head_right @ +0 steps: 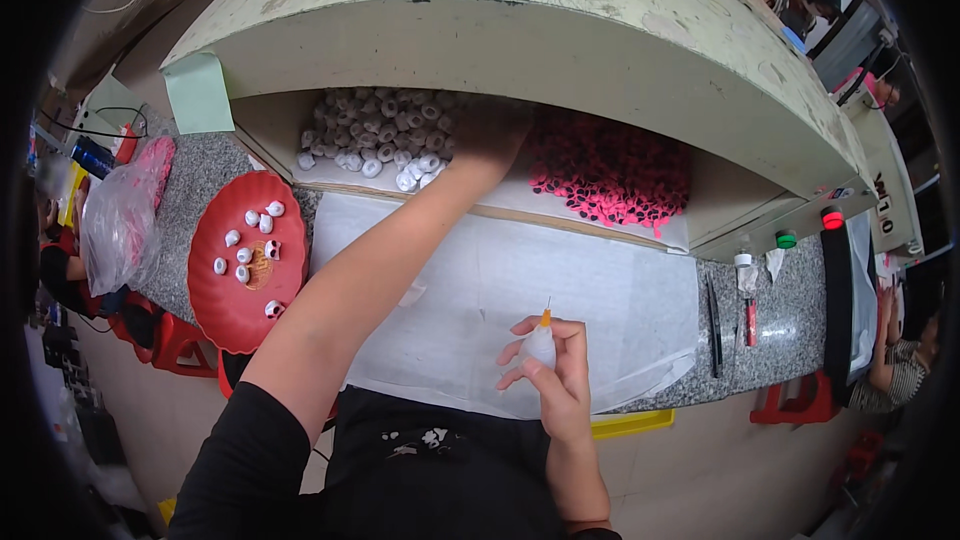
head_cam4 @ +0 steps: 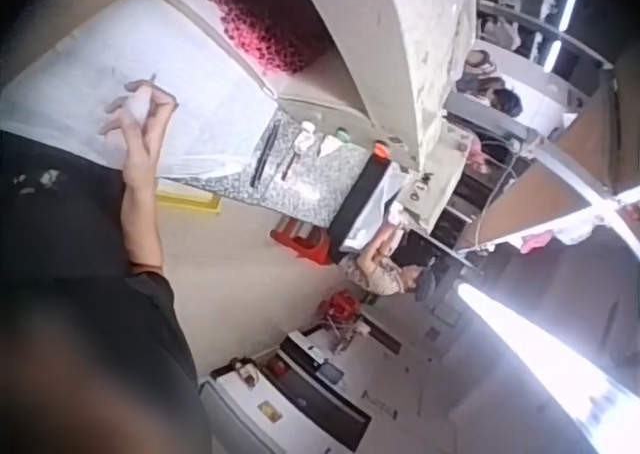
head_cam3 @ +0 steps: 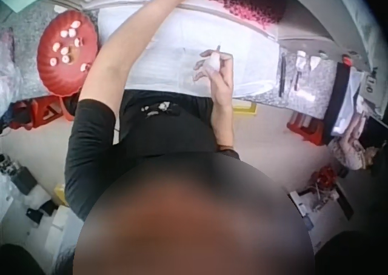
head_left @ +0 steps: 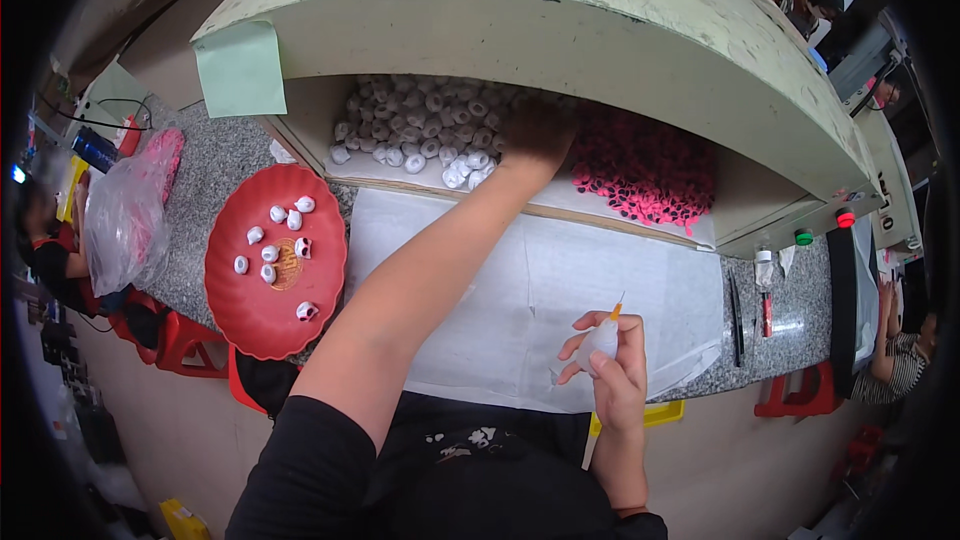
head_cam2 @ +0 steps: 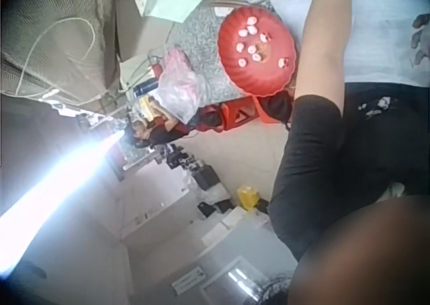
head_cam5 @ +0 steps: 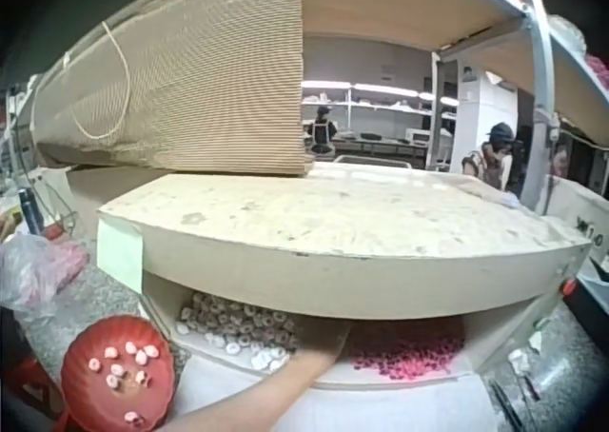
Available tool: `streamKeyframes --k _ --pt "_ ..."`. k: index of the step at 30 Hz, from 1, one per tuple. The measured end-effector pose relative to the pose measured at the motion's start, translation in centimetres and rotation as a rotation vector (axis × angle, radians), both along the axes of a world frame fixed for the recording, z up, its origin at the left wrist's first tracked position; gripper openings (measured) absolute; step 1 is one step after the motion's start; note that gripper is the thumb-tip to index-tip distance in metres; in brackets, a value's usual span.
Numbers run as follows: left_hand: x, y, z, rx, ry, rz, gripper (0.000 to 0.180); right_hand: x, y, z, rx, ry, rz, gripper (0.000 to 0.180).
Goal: Applying adhesive from a bottle to small white ceramic components and assembling them on a workbench.
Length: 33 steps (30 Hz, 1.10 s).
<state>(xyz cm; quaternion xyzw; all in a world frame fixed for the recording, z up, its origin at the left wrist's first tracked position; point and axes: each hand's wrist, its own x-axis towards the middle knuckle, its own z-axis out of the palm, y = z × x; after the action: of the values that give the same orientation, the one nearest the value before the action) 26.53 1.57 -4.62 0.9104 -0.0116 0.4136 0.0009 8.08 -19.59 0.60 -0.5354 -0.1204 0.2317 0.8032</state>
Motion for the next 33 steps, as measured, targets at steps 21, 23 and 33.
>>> streamKeyframes --k 21,23,33 --pt "-25.3 -1.6 6.1 -1.940 0.333 -0.721 0.021 -1.6 1.9 3.2 0.164 -0.081 -0.266 0.030" --pt "-26.3 -1.8 5.8 -1.926 0.266 -0.716 0.023 -1.5 2.7 3.1 0.305 -0.048 -0.377 0.031" --pt "-27.4 -2.0 4.9 -1.899 0.117 -0.807 0.028 -3.6 4.5 2.8 -0.054 -0.765 -0.454 0.045"
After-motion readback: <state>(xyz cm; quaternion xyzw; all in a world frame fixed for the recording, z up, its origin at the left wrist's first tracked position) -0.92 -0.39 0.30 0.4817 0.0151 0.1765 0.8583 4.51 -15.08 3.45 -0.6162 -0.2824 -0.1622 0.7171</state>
